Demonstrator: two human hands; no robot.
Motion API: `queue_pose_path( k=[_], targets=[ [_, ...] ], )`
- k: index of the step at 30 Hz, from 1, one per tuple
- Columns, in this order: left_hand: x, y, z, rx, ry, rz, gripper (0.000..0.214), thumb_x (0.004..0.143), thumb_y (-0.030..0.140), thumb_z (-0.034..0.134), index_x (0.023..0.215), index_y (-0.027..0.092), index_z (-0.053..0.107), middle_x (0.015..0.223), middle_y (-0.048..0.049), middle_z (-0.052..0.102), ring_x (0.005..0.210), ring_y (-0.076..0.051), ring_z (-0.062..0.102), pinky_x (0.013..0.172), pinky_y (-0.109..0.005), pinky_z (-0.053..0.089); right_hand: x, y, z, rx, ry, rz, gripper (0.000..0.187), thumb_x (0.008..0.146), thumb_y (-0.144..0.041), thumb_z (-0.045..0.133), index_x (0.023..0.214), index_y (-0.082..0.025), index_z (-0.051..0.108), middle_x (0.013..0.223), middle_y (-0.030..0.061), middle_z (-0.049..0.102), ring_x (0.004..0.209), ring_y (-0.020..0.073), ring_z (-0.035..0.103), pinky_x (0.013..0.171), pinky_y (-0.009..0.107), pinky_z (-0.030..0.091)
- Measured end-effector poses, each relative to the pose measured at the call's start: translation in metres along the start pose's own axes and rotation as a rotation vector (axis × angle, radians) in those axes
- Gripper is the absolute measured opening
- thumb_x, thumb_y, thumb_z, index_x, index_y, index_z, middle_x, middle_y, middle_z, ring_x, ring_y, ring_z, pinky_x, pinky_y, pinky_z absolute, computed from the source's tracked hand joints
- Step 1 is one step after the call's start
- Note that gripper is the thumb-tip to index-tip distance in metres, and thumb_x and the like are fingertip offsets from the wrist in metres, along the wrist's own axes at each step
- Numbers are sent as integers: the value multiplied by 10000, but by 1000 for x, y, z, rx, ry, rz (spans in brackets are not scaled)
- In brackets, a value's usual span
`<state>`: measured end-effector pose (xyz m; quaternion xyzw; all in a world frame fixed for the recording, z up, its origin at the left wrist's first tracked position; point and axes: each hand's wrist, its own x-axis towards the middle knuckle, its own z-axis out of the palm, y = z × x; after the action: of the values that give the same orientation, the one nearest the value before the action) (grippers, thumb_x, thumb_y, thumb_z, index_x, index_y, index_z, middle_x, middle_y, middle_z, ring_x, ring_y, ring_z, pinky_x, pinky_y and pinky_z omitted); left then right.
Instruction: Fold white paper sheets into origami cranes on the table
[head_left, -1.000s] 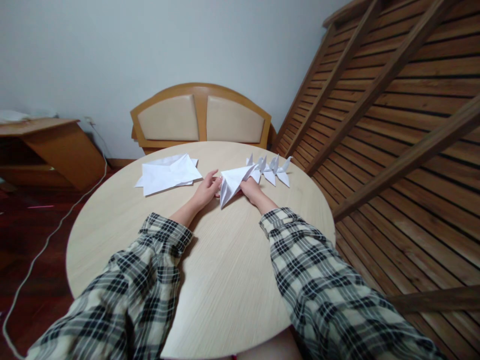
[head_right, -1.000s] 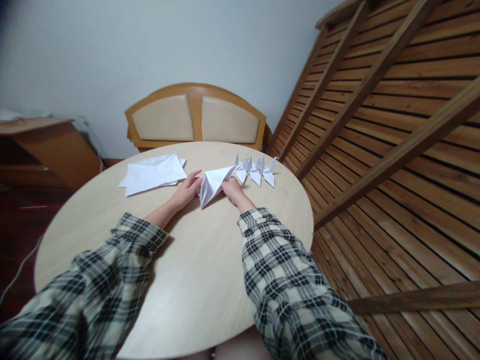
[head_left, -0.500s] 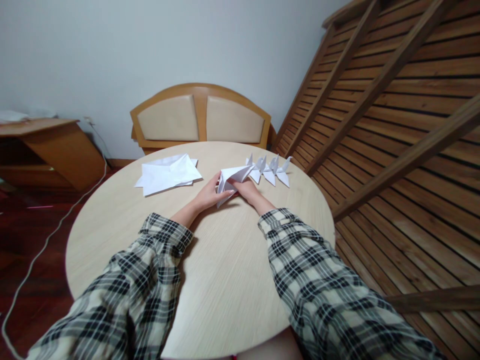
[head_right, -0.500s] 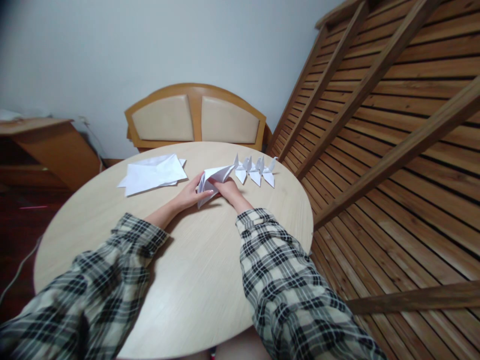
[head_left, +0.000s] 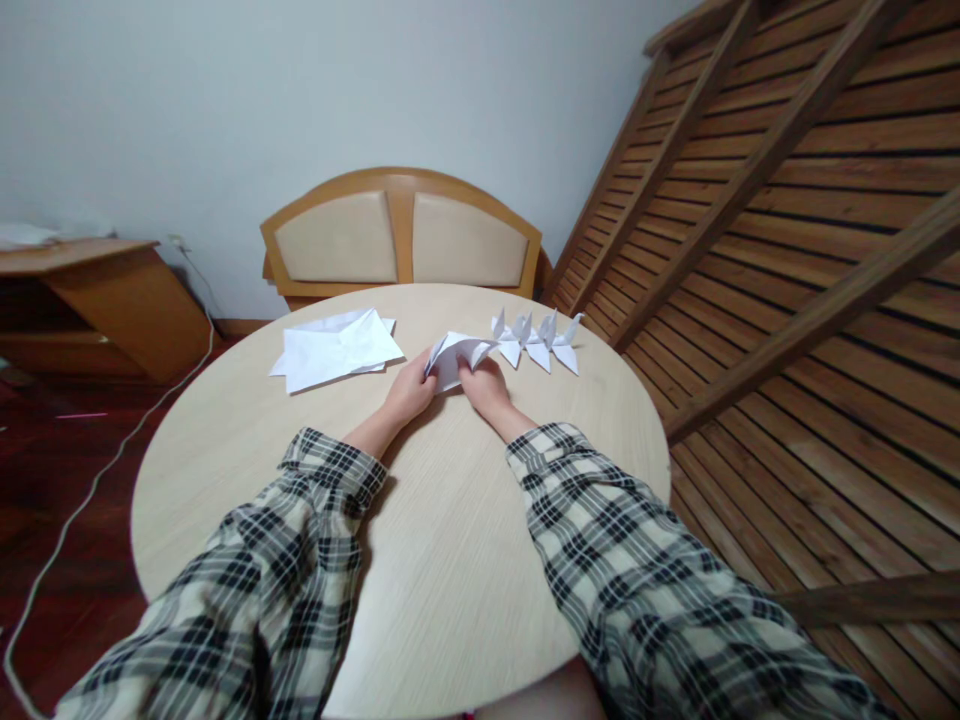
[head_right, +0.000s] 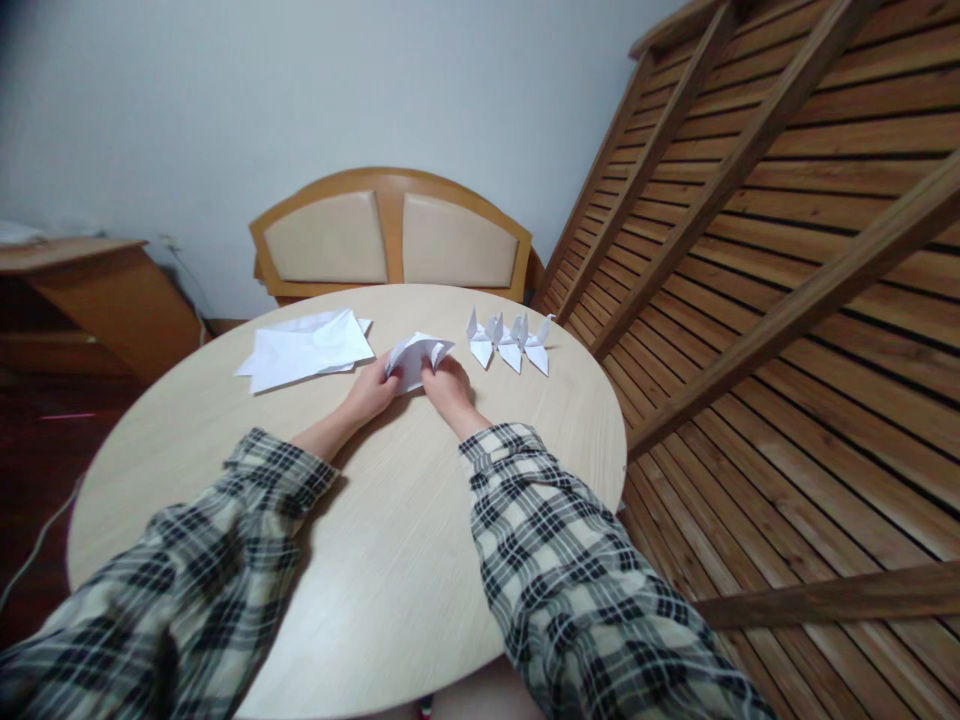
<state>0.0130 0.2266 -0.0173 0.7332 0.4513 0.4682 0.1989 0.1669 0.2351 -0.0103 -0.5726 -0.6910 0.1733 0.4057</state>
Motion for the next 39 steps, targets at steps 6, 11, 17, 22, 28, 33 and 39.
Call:
queue_pose_path(
  k=[6, 11, 17, 22, 28, 33, 39],
  targets=[
    [4, -12, 0, 27, 187, -140, 197, 862, 258, 541, 923, 140, 685, 900, -118, 727, 785, -235, 632, 777, -384, 499, -4, 10, 0, 49, 37, -273, 437, 914, -160, 460, 1338, -176, 568, 1334, 117, 629, 1241, 261, 576, 1063, 402, 453],
    [7, -15, -1, -104, 250, -215, 195, 846, 308, 572, 776, 145, 655, 766, -78, 695, 690, -199, 592, 670, -326, 469, -4, 14, -2, 96, -23, -369, 806, 776, -4, 482, 1527, -265, 344, 1473, 55, 511, 1332, 270, 499, 1085, 431, 450],
    [7, -13, -3, -235, 283, -278, 212, 853, 280, 515, 765, 143, 651, 770, -55, 697, 734, -189, 601, 663, -287, 462, -2, 13, 1, 121, -21, -334, 751, 816, 12, 428, 1481, -339, 423, 1494, 17, 489, 1338, 265, 497, 1084, 477, 450],
    [7, -10, -1, -465, 320, -320, 150, 768, 260, 562, 767, 140, 652, 795, -59, 708, 706, -179, 605, 676, -291, 474, -1, 13, 3, 137, -29, -318, 629, 876, -40, 436, 1417, -350, 518, 1501, -3, 482, 1326, 284, 502, 1087, 457, 441],
    [8, -12, -10, -644, 302, -361, 292, 639, 239, 620, 903, 157, 711, 701, -13, 647, 538, -116, 489, 469, -218, 333, 2, 20, 8, 134, -26, -319, 526, 880, -87, 463, 1310, -346, 621, 1437, -5, 541, 1245, 278, 545, 1041, 415, 451],
    [9, -9, -15, -812, 257, -436, 350, 640, 209, 612, 968, 143, 715, 776, -56, 654, 602, -135, 532, 452, -209, 353, 8, 27, 12, 201, -17, -318, 456, 872, -99, 453, 1204, -290, 700, 1366, 46, 588, 1204, 266, 565, 1023, 406, 448],
    [10, -7, -25, -959, 101, -551, 397, 762, 275, 515, 1101, 125, 657, 862, -104, 691, 727, -218, 633, 614, -324, 534, 18, 35, 8, 344, 21, -295, 391, 815, -126, 472, 1045, -231, 771, 1193, 84, 677, 1148, 236, 590, 1069, 406, 401]
  ],
)
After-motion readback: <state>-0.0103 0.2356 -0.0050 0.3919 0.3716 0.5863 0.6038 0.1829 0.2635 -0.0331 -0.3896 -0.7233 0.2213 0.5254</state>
